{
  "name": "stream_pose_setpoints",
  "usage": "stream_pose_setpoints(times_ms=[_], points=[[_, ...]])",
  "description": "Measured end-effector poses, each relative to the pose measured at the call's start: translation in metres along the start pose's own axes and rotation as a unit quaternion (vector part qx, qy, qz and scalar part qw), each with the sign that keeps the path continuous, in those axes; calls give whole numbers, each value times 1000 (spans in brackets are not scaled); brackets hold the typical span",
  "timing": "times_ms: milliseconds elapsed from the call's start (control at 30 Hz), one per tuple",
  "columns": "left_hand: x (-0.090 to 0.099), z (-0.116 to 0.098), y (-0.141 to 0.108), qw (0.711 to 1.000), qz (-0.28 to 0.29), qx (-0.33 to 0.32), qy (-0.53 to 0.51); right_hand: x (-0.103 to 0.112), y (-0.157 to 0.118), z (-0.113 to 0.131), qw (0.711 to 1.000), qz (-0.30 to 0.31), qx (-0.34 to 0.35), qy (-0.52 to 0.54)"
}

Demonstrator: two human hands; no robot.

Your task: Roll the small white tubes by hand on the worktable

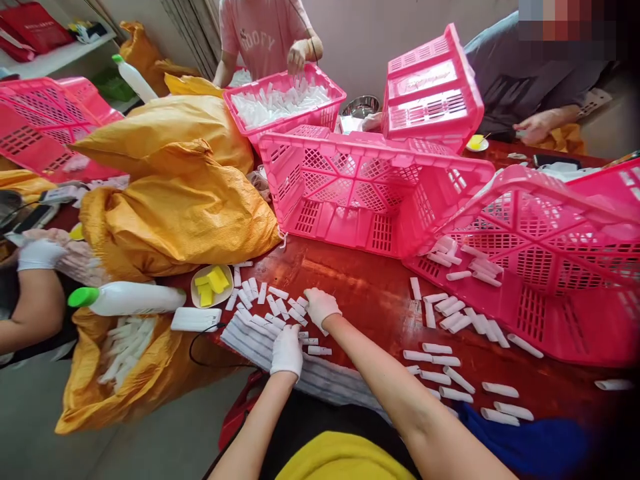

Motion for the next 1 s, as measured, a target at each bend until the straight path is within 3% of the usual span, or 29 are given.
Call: stream_pose_setpoints(times_ms=[100, 233, 400, 500, 600, 700, 800, 1000], points=[[-1, -2, 12, 1000, 16, -7, 14, 3, -1, 6, 998, 18, 32, -58], [0, 2, 23, 999, 31, -21, 16, 7, -35, -6, 994, 2, 52, -100], [-3, 7, 26, 998, 39, -39, 13, -23, -78, 6, 987, 53, 121, -94], [-1, 9, 26, 998, 41, -44, 18, -42, -82, 21, 986, 61, 142, -59], [4, 10, 23, 997, 48, -50, 26, -46, -78, 21, 991, 41, 124, 2], [8, 4, 19, 997, 43, -49, 32, -36, -83, 1, 993, -1, 80, 85], [3, -16, 16, 997, 34, -57, 27, -17, -95, -35, 982, -59, 16, 179], [-32, -73, 33, 993, 70, -81, -39, 4, -111, -100, 910, -145, -99, 376]])
Point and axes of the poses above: each hand's wrist, its own y-axis towards the middle knuckle, its own x-axis out of the back of the hand, z = x × y, the point moved 7 cm from there along y, towards the middle knuckle, and after that the axes turned 12 degrees about -y, right-handed, at the moved point
